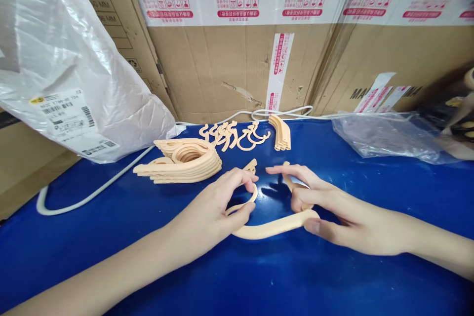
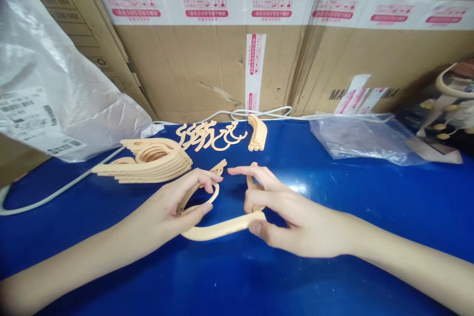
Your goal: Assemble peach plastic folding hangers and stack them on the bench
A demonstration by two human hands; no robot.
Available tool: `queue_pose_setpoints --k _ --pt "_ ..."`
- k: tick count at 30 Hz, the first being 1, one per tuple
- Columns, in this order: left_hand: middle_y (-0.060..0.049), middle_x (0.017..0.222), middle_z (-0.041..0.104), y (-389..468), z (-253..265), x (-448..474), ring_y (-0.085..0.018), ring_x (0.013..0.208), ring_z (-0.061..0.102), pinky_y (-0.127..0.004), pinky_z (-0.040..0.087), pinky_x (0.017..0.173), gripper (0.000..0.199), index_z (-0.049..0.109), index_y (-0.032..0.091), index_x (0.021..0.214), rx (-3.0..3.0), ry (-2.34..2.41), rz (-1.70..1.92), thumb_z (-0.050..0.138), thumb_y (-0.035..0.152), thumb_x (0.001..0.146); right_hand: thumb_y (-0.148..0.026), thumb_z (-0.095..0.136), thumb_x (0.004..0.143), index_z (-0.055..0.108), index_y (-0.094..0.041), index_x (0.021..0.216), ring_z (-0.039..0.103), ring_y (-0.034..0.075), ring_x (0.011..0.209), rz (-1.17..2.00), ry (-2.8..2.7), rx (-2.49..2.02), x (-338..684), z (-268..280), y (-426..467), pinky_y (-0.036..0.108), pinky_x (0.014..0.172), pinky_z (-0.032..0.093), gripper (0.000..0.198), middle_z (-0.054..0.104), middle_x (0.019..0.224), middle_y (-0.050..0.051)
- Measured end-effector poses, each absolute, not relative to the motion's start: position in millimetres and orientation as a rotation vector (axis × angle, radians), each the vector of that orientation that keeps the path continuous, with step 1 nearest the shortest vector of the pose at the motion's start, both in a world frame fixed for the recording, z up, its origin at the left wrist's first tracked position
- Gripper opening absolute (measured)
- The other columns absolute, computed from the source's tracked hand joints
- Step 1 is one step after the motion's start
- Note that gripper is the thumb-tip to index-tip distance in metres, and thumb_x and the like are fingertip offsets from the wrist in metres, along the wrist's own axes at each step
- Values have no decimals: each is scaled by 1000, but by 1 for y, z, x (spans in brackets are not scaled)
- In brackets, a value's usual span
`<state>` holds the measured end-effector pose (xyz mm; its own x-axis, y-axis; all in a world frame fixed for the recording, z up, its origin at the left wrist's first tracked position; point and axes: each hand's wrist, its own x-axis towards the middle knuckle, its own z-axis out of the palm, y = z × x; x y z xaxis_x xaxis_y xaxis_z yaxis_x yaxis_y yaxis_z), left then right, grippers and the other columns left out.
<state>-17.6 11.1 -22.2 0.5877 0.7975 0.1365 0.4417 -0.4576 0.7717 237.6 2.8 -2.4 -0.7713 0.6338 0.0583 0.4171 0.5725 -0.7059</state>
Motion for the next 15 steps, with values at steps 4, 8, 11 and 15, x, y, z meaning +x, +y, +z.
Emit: queue_pose_setpoints --k 4,8,11,15 --pt "1 112 59 9 -22 -16 -17 112 55 -30 43 94 15 46 25 93 2220 1066 684 57 18 84 -27 47 94 51 -21 91 17 22 143 1142 -2371 -898 239 -10 5 42 113 25 8 27 153 8" --pt "1 117 62 9 -20 -15 -18 113 57 -31 43 94 13 50 25 94 2254 1153 673 56 21 85 -31 65 84 52 -21 84 32 24 138 1176 -2281 -907 237 -11 5 41 111 30 16 37 149 8" --pt "1 124 61 8 -20 -15 -19 117 56 -33 43 96 11 52 26 97 2262 1198 638 54 23 86 -34 75 74 55 -21 79 41 25 133 1190 -2258 -953 235 -9 1 39 110 34 25 45 144 7" --pt "0 123 61 6 -21 -15 -19 113 58 -34 46 95 25 52 27 112 2324 1234 644 52 23 87 -38 75 74 57 -21 75 37 25 136 1092 -2272 -1022 234 -10 0 39 111 32 25 47 143 6"
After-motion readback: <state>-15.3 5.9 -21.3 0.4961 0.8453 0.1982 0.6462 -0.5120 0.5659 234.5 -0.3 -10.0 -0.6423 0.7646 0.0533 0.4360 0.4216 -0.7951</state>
